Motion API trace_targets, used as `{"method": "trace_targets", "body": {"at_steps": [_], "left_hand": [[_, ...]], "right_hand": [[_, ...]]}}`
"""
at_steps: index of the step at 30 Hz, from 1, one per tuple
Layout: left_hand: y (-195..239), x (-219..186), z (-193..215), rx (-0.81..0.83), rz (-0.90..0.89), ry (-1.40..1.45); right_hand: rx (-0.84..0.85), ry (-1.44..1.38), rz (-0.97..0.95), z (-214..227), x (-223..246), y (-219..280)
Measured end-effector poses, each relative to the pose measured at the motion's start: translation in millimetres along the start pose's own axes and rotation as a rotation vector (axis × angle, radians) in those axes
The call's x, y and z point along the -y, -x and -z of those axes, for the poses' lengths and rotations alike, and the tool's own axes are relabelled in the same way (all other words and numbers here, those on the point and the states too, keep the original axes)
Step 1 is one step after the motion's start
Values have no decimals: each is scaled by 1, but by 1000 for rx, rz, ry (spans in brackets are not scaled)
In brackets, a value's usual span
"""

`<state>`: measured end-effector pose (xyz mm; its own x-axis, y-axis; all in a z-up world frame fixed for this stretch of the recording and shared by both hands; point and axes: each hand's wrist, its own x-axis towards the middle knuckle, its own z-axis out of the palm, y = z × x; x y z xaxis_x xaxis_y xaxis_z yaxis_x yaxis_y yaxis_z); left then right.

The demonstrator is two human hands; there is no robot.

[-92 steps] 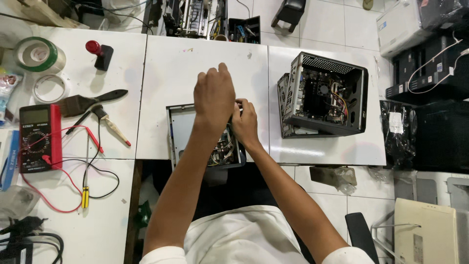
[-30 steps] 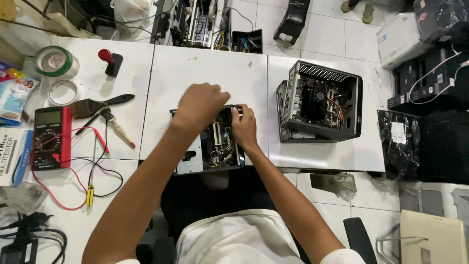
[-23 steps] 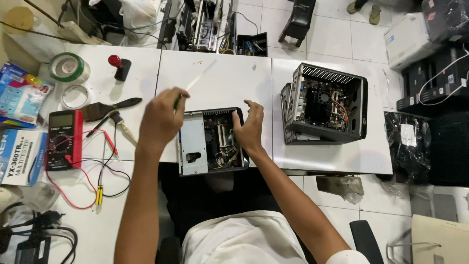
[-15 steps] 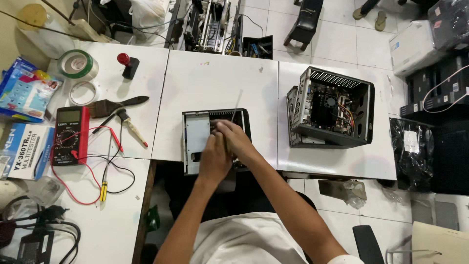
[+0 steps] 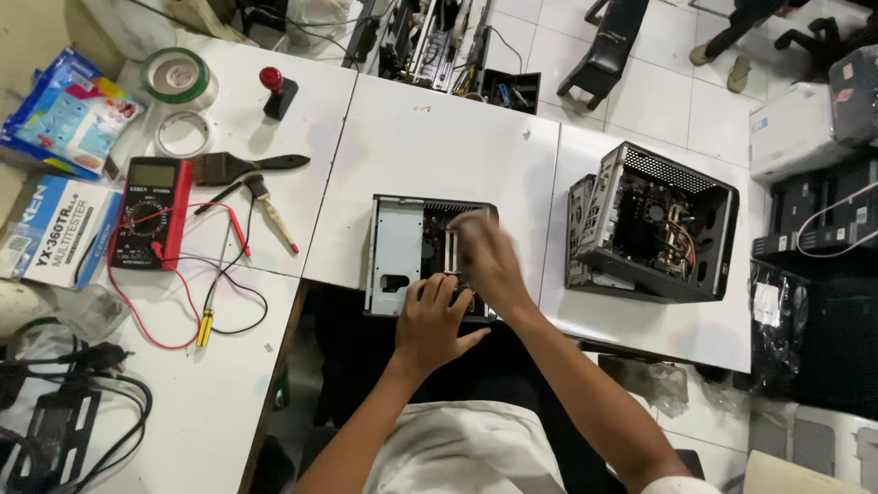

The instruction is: The person uses a screwdriver to remove screws from the casing of a small electronic device on a white workbench. They then manipulate internal components and wires with their hands and the screwdriver, occasionally moving the device to access different areas.

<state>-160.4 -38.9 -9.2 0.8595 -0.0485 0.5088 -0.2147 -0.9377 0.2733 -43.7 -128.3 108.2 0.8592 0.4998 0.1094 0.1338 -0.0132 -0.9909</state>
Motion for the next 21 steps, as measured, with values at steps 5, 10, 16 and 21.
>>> {"method": "trace_targets", "body": {"at_steps": [5, 10, 16, 21], "left_hand": [[-12, 0, 22, -64, 1, -17], [-19, 42, 22, -102, 47, 79], [-41, 119, 8, -149, 347, 315], [-94, 124, 35, 30, 508, -241]], "right_hand": [[277, 36, -299, 6, -3, 6], [335, 413, -226, 37, 10, -4], [409, 918, -202, 68, 4, -18], [313, 1178, -141, 80, 0, -43]]}}
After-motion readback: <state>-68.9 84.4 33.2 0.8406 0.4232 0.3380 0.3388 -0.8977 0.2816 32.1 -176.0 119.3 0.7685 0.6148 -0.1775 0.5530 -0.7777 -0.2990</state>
